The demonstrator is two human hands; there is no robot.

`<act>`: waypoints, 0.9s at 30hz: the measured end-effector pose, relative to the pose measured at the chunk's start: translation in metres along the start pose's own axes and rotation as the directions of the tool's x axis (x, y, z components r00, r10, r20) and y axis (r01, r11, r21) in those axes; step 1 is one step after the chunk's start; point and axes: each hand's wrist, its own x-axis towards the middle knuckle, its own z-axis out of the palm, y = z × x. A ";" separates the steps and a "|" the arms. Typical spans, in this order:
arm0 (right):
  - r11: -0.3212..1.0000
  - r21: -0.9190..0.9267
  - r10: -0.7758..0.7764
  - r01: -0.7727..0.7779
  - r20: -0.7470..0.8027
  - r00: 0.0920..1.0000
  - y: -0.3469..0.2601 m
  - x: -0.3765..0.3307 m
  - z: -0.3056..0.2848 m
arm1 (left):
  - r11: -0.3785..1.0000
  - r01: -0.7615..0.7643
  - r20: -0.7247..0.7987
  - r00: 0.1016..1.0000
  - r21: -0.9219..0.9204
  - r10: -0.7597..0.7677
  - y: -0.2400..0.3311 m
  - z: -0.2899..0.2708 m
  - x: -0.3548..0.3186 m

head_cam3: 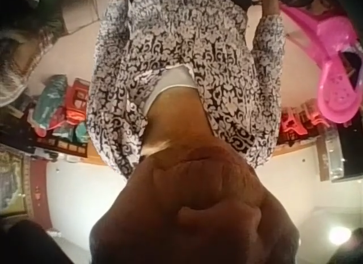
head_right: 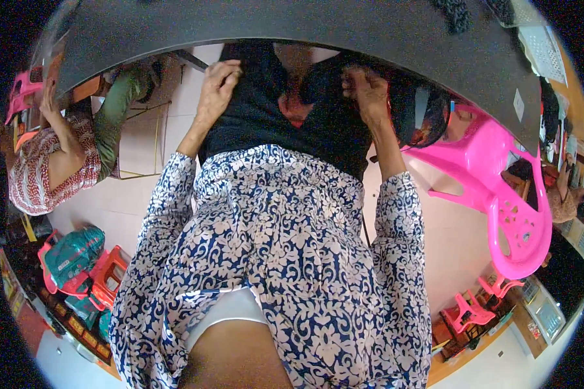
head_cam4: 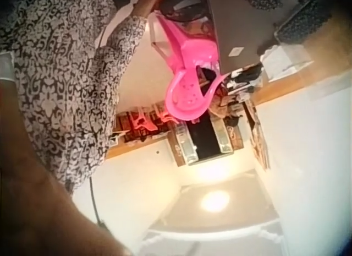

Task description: Manually inserting small blue beads into circular black rubber components.

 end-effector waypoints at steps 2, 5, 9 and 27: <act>0.999 0.048 -0.007 0.008 -0.016 1.000 0.006 0.000 -0.010 | 1.000 0.004 -0.058 0.998 0.020 -0.003 0.003 -0.008 -0.003; 0.993 0.095 -0.069 0.071 -0.025 0.997 0.014 0.001 -0.014 | 0.998 0.042 -0.034 0.999 0.052 -0.040 0.002 -0.015 -0.005; 0.985 -0.018 -0.172 0.173 0.033 0.985 0.017 0.007 -0.009 | 0.997 0.037 -0.036 0.999 0.063 -0.035 0.004 -0.015 0.001; 0.729 -0.478 -0.287 0.490 0.436 0.853 0.048 0.006 0.040 | 0.987 0.004 0.056 0.998 0.162 -0.013 0.043 0.005 -0.015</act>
